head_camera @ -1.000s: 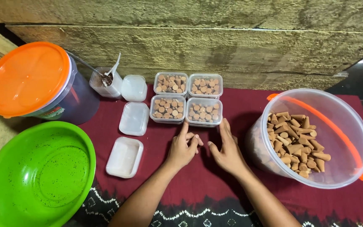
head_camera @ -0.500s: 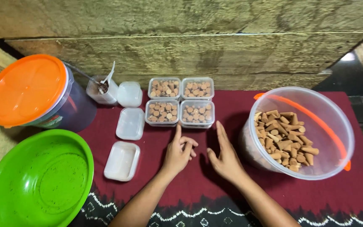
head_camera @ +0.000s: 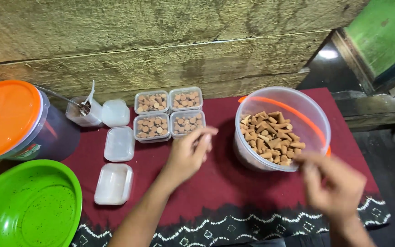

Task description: Packing incense cones from a large bucket into small plastic containers and closing the lids.

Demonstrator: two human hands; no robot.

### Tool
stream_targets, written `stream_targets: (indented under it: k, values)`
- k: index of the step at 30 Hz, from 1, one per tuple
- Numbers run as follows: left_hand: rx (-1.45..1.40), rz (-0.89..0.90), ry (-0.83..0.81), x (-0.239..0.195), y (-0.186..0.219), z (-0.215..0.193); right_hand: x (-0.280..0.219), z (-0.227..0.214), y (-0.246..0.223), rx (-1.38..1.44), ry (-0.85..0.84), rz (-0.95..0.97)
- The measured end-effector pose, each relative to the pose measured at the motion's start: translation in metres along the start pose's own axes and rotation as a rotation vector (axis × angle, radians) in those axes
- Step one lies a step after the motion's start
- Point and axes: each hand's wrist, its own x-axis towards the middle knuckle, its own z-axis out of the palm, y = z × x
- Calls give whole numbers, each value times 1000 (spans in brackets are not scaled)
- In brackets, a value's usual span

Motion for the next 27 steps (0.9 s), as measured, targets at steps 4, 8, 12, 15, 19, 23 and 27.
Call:
stream_targets:
  k: [4, 8, 12, 15, 19, 23, 27]
  values:
    - [175, -85, -118, 57, 19, 23, 46, -9, 66, -142, 117, 50]
    - [406, -292, -195, 80, 27, 43, 85, -16, 88, -251, -224, 385]
    - [155, -463, -257, 72, 45, 50, 93, -10, 82, -196, -482, 688]
    - [174, -381, -184, 65, 35, 47, 92, -16, 65, -111, -481, 655]
    - [35, -399, -101, 32, 41, 22, 84, -19, 24, -171, -502, 653]
    - [-3, -368, 21, -13, 35, -9, 69, -1, 7, -56, -549, 520]
    - [37, -323, 66, -45, 13, -34, 54, 31, -2, -2, -622, 418]
